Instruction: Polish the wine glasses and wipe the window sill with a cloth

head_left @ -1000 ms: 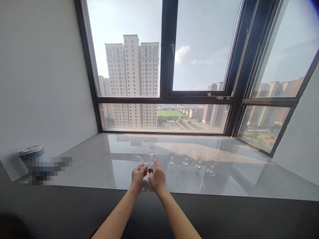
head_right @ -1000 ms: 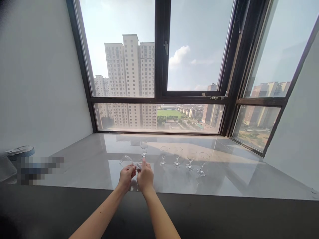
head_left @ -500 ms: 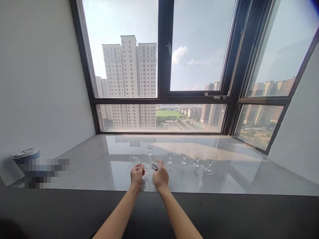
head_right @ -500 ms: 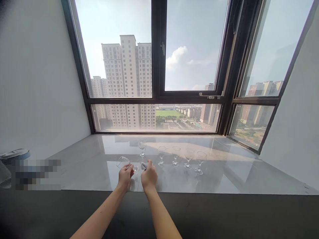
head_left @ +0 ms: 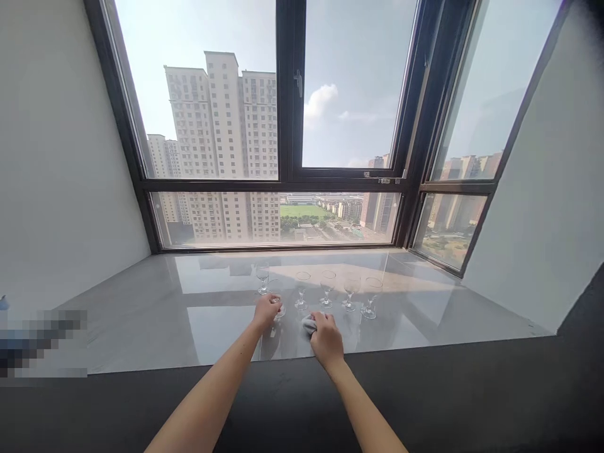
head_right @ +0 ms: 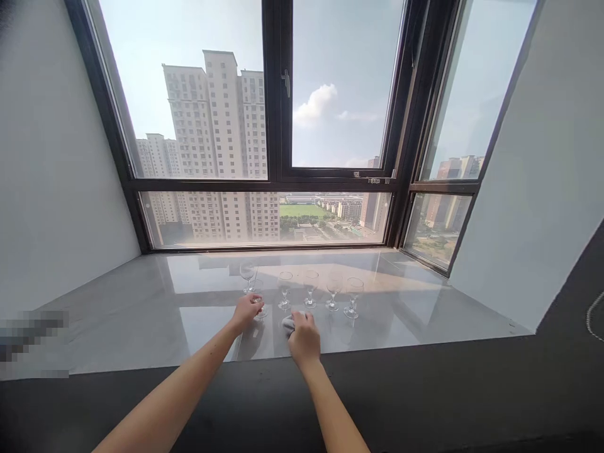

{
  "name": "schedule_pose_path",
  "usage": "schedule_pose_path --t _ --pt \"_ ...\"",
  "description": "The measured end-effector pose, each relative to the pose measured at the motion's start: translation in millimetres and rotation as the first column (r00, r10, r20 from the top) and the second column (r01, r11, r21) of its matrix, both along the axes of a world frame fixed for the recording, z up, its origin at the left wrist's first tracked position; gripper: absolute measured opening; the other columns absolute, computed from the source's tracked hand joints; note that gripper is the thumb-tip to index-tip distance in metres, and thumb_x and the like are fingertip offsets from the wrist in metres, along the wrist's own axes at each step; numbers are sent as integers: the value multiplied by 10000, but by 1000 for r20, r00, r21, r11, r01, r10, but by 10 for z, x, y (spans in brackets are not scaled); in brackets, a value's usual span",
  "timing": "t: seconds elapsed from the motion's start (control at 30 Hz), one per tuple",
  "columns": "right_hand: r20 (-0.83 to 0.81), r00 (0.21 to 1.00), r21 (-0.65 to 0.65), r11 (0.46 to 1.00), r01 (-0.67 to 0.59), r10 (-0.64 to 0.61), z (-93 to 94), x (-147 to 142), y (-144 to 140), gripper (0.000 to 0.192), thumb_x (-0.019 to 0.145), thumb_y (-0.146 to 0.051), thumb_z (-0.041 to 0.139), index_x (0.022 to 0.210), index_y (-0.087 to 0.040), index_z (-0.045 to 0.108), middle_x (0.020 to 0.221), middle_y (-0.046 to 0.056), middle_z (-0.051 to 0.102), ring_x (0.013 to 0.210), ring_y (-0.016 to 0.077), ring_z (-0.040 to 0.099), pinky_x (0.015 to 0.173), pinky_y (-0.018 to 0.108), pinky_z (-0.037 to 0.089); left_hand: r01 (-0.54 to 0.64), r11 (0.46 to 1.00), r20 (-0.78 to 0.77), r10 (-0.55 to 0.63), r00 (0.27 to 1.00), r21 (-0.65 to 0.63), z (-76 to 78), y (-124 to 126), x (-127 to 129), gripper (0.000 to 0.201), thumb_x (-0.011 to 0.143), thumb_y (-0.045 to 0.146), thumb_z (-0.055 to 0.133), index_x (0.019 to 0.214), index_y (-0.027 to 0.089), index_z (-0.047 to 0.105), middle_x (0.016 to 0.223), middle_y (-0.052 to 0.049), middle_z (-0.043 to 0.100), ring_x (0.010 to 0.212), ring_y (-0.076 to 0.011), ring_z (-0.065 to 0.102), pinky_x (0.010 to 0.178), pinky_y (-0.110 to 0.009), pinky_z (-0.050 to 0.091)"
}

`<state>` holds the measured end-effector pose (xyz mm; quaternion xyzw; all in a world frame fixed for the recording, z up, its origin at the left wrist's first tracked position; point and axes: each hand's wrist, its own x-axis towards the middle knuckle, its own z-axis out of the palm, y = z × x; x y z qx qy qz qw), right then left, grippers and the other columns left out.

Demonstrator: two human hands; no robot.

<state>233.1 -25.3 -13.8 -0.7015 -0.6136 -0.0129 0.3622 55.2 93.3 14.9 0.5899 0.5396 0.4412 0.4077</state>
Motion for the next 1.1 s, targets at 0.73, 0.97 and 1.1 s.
schedule_pose_path --t 0.73,0.97,1.1 --pt "31 999 81 997 11 -13 50 -27 -46 410 745 -23 423 1067 -203 601 1020 74 594 1008 206 498 759 249 385 -33 999 -30 34 999 20 -19 277 549 239 613 144 689 851 153 670 557 0 613 521 -126 551 543 -217 366" --pt "18 999 86 996 25 -27 39 -33 -51 421 780 -27 415 1115 -207 596 1036 91 583 969 211 517 733 255 391 -37 999 29 36 999 5 39 219 670 290 596 175 715 881 164 665 579 -3 612 558 -131 552 564 -222 389" --pt "20 1000 92 996 8 -10 12 -15 -40 425 784 -29 420 1132 -209 586 1051 96 586 965 215 519 732 264 396 -24 1000 48 25 999 -15 63 229 744 318 593 171 705 908 162 659 584 -2 609 580 -139 559 570 -225 395"
